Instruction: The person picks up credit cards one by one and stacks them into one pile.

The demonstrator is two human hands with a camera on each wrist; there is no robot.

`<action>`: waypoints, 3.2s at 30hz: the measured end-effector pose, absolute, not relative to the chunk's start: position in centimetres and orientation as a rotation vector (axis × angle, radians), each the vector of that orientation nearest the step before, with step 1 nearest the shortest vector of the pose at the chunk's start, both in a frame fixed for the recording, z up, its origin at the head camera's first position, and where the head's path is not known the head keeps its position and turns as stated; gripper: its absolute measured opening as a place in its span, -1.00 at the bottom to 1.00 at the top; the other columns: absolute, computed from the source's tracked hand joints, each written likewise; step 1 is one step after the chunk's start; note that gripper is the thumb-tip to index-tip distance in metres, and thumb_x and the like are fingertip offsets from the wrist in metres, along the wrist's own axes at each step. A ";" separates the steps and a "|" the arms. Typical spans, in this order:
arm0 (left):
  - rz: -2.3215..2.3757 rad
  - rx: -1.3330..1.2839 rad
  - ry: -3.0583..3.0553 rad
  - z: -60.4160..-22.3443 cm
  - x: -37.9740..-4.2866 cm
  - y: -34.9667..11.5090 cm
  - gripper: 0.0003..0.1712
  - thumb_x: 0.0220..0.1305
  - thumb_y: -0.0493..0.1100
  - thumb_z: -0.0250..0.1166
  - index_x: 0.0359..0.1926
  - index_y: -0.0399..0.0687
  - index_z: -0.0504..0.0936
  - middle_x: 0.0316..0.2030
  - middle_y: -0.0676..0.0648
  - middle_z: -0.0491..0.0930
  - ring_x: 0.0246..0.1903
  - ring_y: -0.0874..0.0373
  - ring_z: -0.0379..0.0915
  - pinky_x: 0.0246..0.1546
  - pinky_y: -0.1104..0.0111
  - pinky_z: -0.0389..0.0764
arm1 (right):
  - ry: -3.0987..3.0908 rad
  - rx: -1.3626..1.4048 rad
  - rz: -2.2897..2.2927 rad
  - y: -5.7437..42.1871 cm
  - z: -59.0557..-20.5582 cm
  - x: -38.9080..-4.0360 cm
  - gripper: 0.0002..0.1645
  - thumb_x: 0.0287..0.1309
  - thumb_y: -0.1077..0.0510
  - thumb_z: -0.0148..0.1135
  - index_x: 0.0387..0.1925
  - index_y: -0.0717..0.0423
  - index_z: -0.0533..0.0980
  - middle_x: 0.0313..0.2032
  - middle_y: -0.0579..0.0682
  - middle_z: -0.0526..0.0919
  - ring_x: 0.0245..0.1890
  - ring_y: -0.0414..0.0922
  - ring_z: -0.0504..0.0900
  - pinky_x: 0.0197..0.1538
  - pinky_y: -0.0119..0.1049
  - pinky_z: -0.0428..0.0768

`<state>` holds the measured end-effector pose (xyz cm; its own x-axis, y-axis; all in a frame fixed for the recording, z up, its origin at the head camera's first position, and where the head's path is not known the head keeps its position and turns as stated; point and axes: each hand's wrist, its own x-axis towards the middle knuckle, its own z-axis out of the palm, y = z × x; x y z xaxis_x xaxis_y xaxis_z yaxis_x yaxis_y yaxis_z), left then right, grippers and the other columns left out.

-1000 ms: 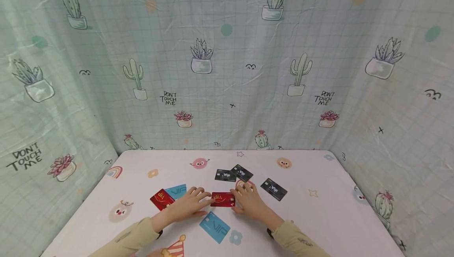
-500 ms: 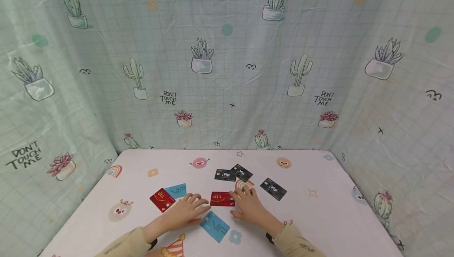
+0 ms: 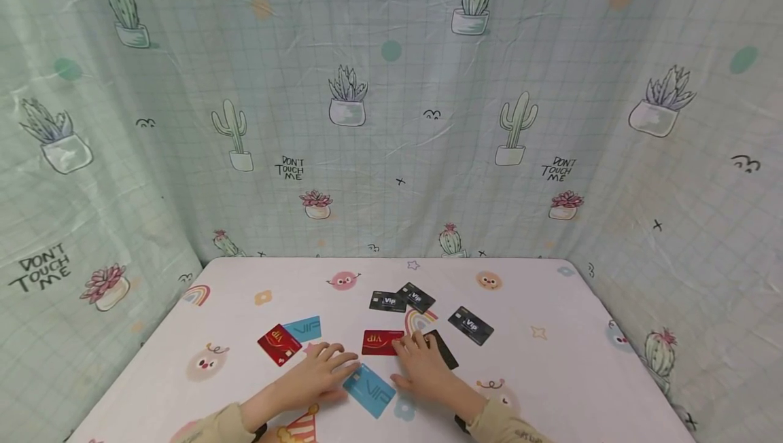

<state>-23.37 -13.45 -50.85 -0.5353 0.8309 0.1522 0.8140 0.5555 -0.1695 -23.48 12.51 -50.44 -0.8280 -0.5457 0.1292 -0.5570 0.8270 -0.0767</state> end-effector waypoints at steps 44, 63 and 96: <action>0.288 -1.458 -2.486 -51.8 -23.8 -12.6 -0.41 0.21 0.24 -0.05 0.20 0.13 0.31 0.11 0.10 0.42 0.11 0.09 0.31 0.07 0.08 0.38 | -2.778 1.120 -0.300 10.1 -51.2 -19.9 -0.17 -0.03 -0.45 -0.06 0.10 0.04 0.34 -0.14 -0.06 0.45 -0.10 -0.09 0.35 0.01 0.01 0.37; 0.325 -1.446 -2.401 -52.1 -23.5 -12.2 -0.42 0.18 0.28 -0.05 0.16 0.19 0.35 -0.02 0.11 0.49 0.01 0.15 0.37 0.04 0.15 0.42 | -2.754 1.095 -0.346 10.0 -51.3 -20.0 -0.23 -0.06 -0.50 -0.08 -0.15 0.06 0.44 -0.23 -0.04 0.44 -0.12 -0.06 0.36 0.00 0.02 0.38; 0.440 -1.416 -2.365 -51.4 -23.2 -12.0 -0.36 0.17 0.36 -0.13 0.14 0.15 0.37 -0.05 0.06 0.48 0.00 0.15 0.35 0.07 0.20 0.40 | -2.904 1.009 -0.270 9.4 -50.7 -20.1 -0.23 -0.15 -0.47 0.07 -0.12 0.05 0.37 -0.26 -0.07 0.41 -0.14 -0.08 0.34 0.01 -0.04 0.37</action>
<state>-23.25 -11.98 -51.38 -0.4403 0.8875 0.1359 0.7794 0.4529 -0.4329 -20.08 9.43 -50.67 -0.7849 -0.6196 -0.0054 -0.6100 0.7711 0.1825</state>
